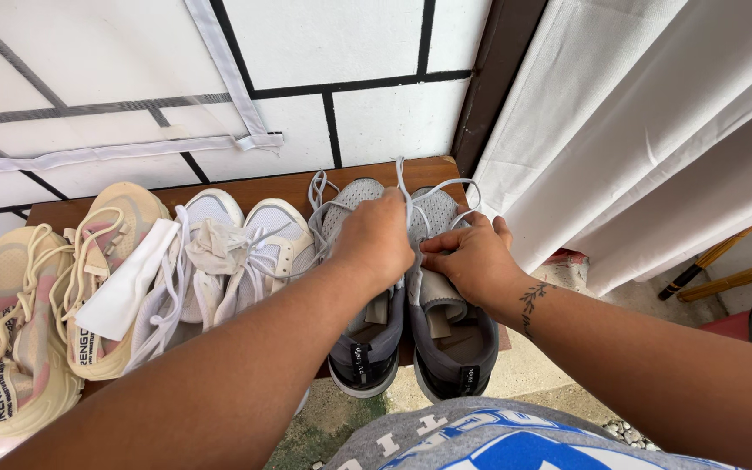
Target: The person removes the laces from a pair of gray sneakers and then re-laces them. They thread the laces through the eyelets, pull them tight, and tie a knot. The shoes remain on a wooden shelf next to other footwear.
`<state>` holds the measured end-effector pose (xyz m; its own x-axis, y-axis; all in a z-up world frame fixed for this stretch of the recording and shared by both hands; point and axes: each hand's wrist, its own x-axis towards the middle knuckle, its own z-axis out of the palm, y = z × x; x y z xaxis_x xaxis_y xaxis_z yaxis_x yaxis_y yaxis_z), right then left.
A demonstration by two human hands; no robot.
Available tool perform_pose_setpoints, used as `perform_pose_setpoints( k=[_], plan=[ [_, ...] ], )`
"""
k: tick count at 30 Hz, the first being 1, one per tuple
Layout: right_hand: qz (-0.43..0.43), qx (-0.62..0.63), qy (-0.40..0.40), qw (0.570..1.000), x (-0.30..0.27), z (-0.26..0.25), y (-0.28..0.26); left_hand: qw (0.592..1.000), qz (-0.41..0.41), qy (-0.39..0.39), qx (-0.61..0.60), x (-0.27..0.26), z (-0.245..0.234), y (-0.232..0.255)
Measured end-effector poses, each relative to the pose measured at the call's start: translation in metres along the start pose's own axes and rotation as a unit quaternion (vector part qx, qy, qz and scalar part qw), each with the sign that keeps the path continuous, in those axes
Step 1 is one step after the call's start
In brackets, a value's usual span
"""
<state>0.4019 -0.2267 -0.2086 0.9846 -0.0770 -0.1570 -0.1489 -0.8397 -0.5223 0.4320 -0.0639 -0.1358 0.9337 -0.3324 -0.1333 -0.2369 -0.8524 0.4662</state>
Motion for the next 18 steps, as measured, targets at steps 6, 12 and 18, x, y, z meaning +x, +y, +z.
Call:
perform_pose_setpoints(
  k=[6, 12, 18],
  plan=[
    [-0.008, 0.039, -0.014, 0.999, -0.003, -0.003, -0.002, 0.998, -0.058, -0.011, -0.033, 0.004, -0.002, 0.002],
    [0.083, 0.122, -0.063, 0.987, -0.012, -0.021, -0.021, 0.999, -0.039, -0.013, -0.019, 0.012, 0.002, -0.006],
    [0.169, 0.287, -0.073, 0.94, -0.014, -0.027, -0.035, 0.995, -0.079, -0.048, -0.035, 0.021, -0.003, -0.011]
  ],
)
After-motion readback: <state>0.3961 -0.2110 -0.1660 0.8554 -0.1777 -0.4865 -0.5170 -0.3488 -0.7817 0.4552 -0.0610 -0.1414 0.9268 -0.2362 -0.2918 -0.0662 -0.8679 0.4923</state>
